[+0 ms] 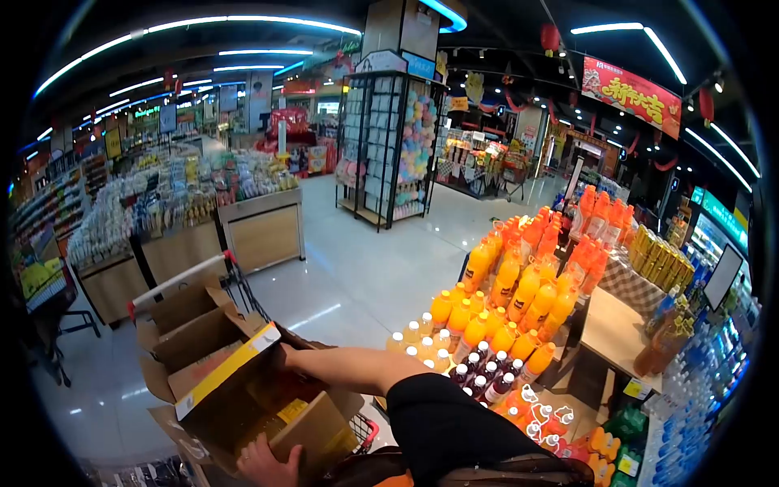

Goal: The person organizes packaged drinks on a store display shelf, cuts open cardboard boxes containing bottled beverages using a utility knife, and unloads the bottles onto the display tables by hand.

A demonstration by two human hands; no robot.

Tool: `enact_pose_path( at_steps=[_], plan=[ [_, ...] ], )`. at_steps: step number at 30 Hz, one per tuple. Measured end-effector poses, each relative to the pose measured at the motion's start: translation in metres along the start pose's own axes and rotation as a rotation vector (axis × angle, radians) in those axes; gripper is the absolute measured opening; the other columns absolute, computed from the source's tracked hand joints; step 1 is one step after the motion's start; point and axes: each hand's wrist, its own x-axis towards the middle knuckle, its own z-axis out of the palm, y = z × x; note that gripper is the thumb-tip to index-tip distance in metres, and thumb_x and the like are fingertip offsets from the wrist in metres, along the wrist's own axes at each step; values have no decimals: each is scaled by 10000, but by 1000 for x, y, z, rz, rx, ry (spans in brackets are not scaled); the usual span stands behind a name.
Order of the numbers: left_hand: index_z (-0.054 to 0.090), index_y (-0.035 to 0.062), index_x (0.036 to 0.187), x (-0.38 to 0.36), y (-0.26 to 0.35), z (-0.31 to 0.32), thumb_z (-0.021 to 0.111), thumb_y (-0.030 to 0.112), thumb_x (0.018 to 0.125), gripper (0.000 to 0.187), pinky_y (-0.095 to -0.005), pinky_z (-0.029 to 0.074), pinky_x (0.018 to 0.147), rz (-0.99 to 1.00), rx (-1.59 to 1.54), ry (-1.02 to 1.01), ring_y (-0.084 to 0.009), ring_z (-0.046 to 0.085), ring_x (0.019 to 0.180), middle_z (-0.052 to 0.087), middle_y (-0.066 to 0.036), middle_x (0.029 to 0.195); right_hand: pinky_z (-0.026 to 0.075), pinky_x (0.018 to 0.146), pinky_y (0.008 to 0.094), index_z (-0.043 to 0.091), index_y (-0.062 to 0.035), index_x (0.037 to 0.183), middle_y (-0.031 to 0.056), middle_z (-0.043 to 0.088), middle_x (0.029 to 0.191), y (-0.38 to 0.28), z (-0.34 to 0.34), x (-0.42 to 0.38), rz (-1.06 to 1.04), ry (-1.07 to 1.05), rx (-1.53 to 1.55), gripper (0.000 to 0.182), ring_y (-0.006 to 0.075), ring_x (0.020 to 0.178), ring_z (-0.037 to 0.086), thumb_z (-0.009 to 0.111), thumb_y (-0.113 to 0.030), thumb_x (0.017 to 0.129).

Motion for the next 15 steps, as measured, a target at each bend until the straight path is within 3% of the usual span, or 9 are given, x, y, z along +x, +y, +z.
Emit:
enact_pose_path(
  at_steps=[2, 4, 6, 8, 12, 15],
  plan=[
    [527, 26, 1087, 0, 1, -1, 683, 563, 626, 725, -462, 355, 781, 11, -20, 61, -357, 487, 904, 520, -148, 945, 375, 994, 347, 504, -29, 1236, 177, 487, 1297, -3, 4, -3, -17, 176, 220, 434, 296, 1207, 454, 498, -154, 820],
    [515, 26, 1104, -1, 1, 0, 677, 578, 627, 748, -461, 359, 776, 22, -43, 101, -360, 489, 903, 524, -151, 956, 430, 925, 354, 571, -16, 1151, 192, 564, 1190, -13, 0, -4, 216, 327, 644, 388, 305, 1115, 532, 544, -174, 798],
    [522, 36, 982, 2, -3, 6, 697, 553, 623, 653, -460, 362, 797, -27, 9, 237, -349, 490, 928, 505, -128, 941, 484, 799, 375, 648, -7, 976, 196, 643, 1000, -14, -30, -8, 375, 289, 414, 293, 314, 937, 615, 599, -211, 771],
    [500, 39, 1014, 3, -1, 4, 696, 567, 619, 688, -474, 362, 814, -55, 37, 154, -367, 478, 959, 492, -142, 1003, 499, 704, 395, 658, 3, 827, 189, 661, 833, -41, -107, -48, 247, 126, 519, 249, 327, 799, 638, 631, -231, 746],
    [498, 69, 993, 5, 0, 0, 789, 467, 563, 654, -461, 379, 796, -2, -17, 187, -351, 464, 955, 464, -146, 1000, 494, 663, 415, 625, 34, 783, 203, 639, 752, -113, -165, -67, -149, 82, 60, 271, 346, 749, 630, 657, -232, 746],
    [489, 65, 970, 4, -2, -1, 825, 405, 549, 637, -453, 394, 770, -47, -94, 272, -337, 461, 916, 441, -134, 947, 489, 692, 399, 609, 20, 871, 185, 638, 814, -139, -214, -111, -67, 75, 6, 259, 303, 796, 631, 631, -231, 811]
  ],
)
